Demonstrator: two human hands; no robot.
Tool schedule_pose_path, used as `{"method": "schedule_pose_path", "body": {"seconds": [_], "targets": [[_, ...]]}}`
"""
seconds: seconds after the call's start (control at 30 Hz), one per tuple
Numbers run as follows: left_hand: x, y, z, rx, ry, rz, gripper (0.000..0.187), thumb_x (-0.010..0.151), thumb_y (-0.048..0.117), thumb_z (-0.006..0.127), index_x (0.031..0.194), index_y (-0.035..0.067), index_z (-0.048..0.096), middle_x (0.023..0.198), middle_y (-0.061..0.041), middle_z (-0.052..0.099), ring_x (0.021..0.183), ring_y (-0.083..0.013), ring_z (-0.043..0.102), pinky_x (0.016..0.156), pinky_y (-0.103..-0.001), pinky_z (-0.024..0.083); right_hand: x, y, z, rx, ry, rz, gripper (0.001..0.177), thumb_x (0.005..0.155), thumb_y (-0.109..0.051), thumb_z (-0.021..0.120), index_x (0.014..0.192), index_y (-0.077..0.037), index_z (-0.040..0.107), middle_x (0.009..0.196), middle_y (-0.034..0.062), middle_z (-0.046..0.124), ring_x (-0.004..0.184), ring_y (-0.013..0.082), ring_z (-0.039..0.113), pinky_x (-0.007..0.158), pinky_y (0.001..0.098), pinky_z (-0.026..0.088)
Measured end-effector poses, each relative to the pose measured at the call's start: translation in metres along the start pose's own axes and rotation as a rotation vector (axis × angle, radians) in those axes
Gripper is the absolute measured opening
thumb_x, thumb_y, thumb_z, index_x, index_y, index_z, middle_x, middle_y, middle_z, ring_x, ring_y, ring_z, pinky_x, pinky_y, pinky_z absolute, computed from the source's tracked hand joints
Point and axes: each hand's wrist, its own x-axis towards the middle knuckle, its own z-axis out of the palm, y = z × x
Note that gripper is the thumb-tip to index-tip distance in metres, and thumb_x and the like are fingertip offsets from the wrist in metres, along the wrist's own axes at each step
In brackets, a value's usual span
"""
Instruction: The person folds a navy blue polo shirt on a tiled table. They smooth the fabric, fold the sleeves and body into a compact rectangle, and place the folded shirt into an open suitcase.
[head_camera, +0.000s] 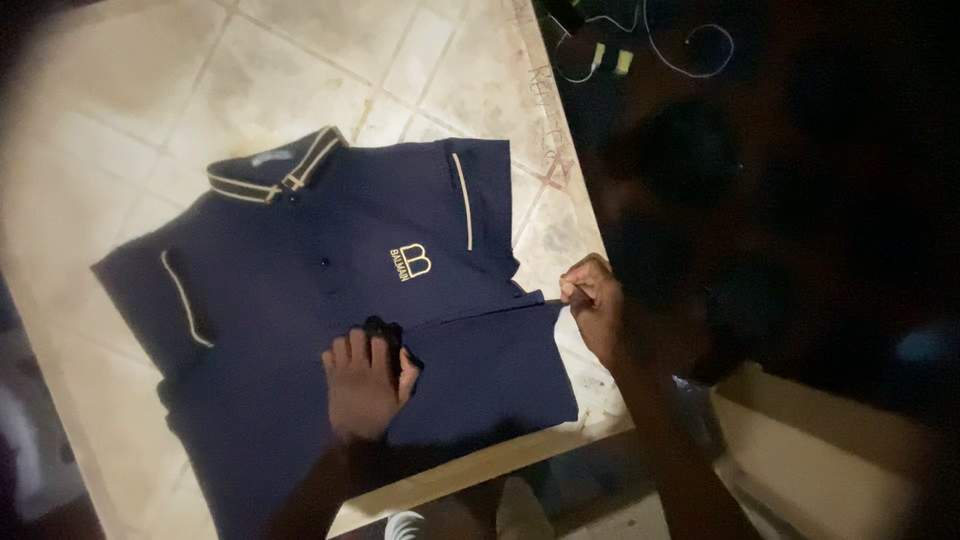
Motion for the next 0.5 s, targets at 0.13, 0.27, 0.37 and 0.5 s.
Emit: {"method": "schedule_pose_path", "body": {"seconds": [0.13,0.27,0.37,0.5], "targets": [[-0.001,-0.001,0.000,0.075,-0.048,-0.001,0.048,0.084,0.039,0.067,0.106,-0.003,0.063,0.110,-0.026,0.058,0.098,-0.0410,0.057,0.087,-0.056,0.046,0.003,0.000,-0.007,-0.218,-0.013,-0.081,0.010,0.097,0.003,0.058,0.089,-0.001,0.055,0.085,0.0068,0.056,0.074,0.0135,0.059,0.070,0.0296,0.052],[0.000,-0.001,0.004,0.098,-0.010,0.000,0.056,0.078,0.045,0.067,0.106,-0.003,0.064,0.111,-0.027,0.059,0.100,-0.0433,0.057,0.088,-0.058,0.046,0.015,0.030,-0.029,-0.227,-0.040,-0.260,0.012,0.100,-0.002,0.056,0.088,-0.005,0.056,0.082,0.0054,0.057,0.073,0.0128,0.055,0.069,0.0290,0.049],[-0.001,-0.001,0.003,0.030,-0.089,-0.042,0.044,0.091,0.038,0.066,0.109,-0.002,0.063,0.117,-0.025,0.058,0.102,-0.0401,0.056,0.091,-0.056,0.045,0.013,0.036,-0.042,-0.153,-0.053,-0.174,0.004,0.097,-0.004,0.054,0.093,-0.005,0.056,0.082,0.0055,0.057,0.072,0.0131,0.054,0.068,0.0289,0.048],[0.000,-0.001,-0.002,0.010,-0.027,0.011,0.055,0.079,0.042,0.068,0.106,-0.006,0.064,0.110,-0.028,0.059,0.100,-0.0443,0.057,0.087,-0.059,0.046,0.005,-0.004,-0.034,-0.166,-0.022,0.218,0.011,0.100,-0.011,0.053,0.102,-0.003,0.060,0.080,0.0087,0.057,0.064,0.0157,0.051,0.057,0.0316,0.047]]}}
